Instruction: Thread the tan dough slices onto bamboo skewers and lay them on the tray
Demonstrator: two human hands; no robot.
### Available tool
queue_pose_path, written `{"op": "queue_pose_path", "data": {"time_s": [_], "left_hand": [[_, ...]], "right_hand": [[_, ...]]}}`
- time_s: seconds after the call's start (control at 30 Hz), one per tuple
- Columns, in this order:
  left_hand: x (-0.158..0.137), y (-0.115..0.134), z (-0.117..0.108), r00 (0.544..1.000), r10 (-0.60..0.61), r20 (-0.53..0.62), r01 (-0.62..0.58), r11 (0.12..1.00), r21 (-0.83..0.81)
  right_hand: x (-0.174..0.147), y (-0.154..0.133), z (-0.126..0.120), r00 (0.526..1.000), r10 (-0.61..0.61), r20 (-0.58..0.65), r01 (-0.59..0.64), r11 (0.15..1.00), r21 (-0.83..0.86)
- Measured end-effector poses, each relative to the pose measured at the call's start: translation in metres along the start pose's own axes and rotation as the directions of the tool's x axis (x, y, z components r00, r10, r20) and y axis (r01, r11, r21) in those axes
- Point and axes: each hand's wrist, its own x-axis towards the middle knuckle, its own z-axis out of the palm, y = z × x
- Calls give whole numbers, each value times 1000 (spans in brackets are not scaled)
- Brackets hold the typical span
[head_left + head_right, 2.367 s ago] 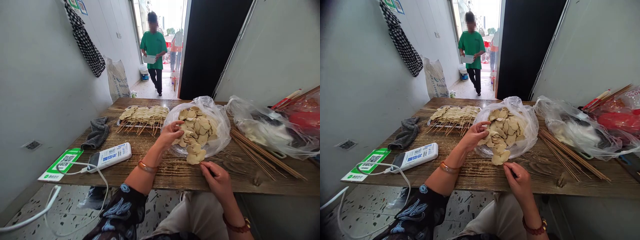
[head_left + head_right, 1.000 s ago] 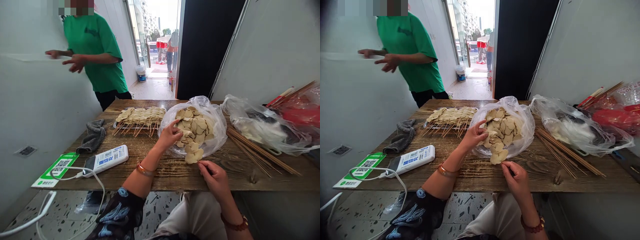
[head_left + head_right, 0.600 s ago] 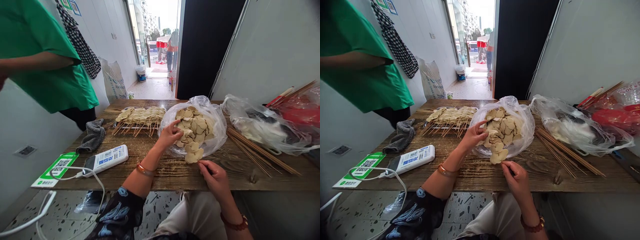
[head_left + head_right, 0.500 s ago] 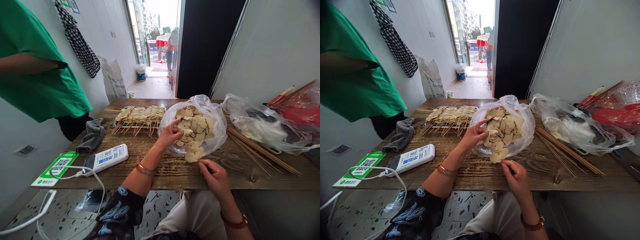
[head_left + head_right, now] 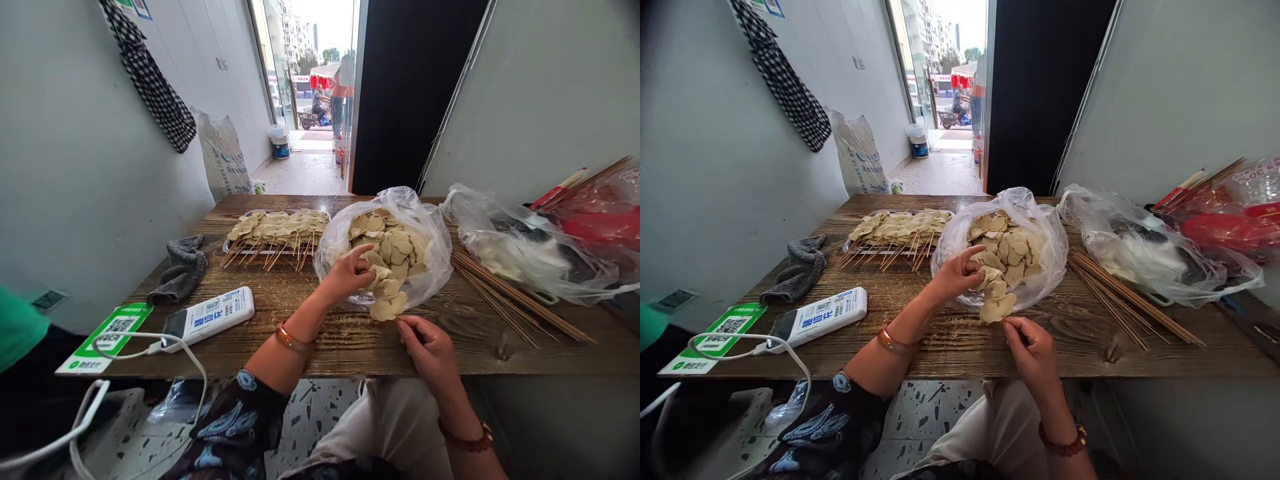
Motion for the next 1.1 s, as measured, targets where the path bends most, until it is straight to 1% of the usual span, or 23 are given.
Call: {"op": "queue_pose_path", "data": {"time_s": [0.1,0.17,0.23,0.3,0.37,0.4,0.57,0.63,0.73,0.8,0.93,1.1], "left_hand": [[-2,2,4,1000,-10,11,11,998,-66],[-3,3,6,1000,-24,3,24,985,-173],[-3,4,6,999,-43,-29,32,953,-300],[-2,3,6,995,-72,-75,38,924,-381],[-2,2,5,990,-107,-87,65,918,-391],[-2,1,5,990,-121,-74,84,921,-381],[-4,0,9,989,-123,78,142,936,-323],[-5,-1,10,988,-113,108,144,930,-340],[-5,-2,12,990,-94,104,129,903,-409],[-5,-2,12,989,-109,98,141,886,-441],[-5,1,13,981,-171,90,193,874,-445],[-5,1,16,980,-191,59,197,872,-448]], "right_hand": [[-1,5,1,999,42,0,-42,999,33],[-1,8,1,998,67,-9,-66,996,67],[-1,11,1,996,93,-18,-90,990,104],[-2,13,1,993,120,-20,-116,982,150],[-2,14,1,990,143,-18,-137,971,198],[-2,14,1,988,151,-17,-143,965,219],[-2,11,0,986,170,4,-164,949,268],[-1,10,-1,985,171,13,-168,946,276],[-1,8,-1,984,178,20,-176,940,293],[-1,7,-2,982,188,26,-186,931,313],[0,6,-2,978,204,38,-205,918,340],[-1,5,0,980,198,23,-196,934,298]]}}
